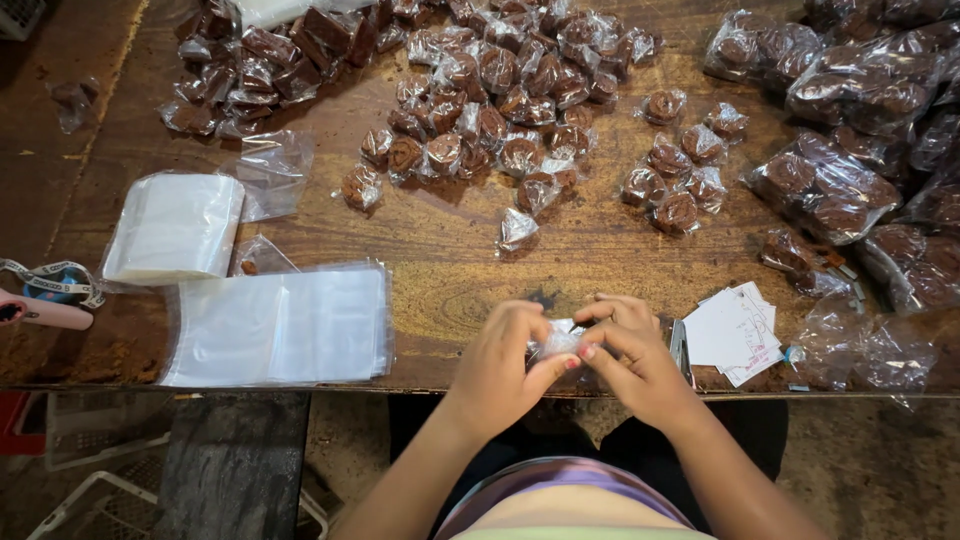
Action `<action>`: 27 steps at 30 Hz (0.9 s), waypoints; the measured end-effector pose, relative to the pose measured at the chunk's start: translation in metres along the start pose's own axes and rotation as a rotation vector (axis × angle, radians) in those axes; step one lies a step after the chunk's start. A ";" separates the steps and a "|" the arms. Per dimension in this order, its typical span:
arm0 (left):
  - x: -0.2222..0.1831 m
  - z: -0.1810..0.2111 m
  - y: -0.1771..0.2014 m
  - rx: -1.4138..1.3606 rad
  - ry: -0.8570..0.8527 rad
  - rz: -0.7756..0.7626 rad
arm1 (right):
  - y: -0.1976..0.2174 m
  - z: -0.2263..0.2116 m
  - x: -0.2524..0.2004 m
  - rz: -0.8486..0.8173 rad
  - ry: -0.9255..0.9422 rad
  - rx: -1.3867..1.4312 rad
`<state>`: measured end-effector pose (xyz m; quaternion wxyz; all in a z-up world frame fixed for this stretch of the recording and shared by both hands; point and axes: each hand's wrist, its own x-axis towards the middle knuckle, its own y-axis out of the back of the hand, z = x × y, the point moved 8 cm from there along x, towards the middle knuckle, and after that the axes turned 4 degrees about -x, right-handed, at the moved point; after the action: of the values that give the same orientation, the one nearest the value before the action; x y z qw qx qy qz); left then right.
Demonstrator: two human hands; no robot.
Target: Packing small individually wrapped cakes into larger plastic bags, adding a paper label, and sealing the bags using a manual bag neck sealer.
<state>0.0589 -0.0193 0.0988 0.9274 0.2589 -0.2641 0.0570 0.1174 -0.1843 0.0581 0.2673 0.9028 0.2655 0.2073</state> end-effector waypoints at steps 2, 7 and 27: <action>0.003 0.003 0.001 -0.044 0.076 -0.099 | -0.002 0.001 -0.002 0.019 -0.012 0.021; 0.000 -0.003 -0.009 -0.111 0.259 -0.254 | -0.004 -0.003 0.000 0.019 -0.026 -0.012; -0.022 -0.009 -0.022 -0.083 0.033 0.023 | 0.036 0.190 -0.062 0.145 -0.836 0.584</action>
<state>0.0500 -0.0328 0.0709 0.9408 0.2161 -0.2541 0.0610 0.1807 -0.3177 -0.0820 0.0723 0.9617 0.1193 -0.2360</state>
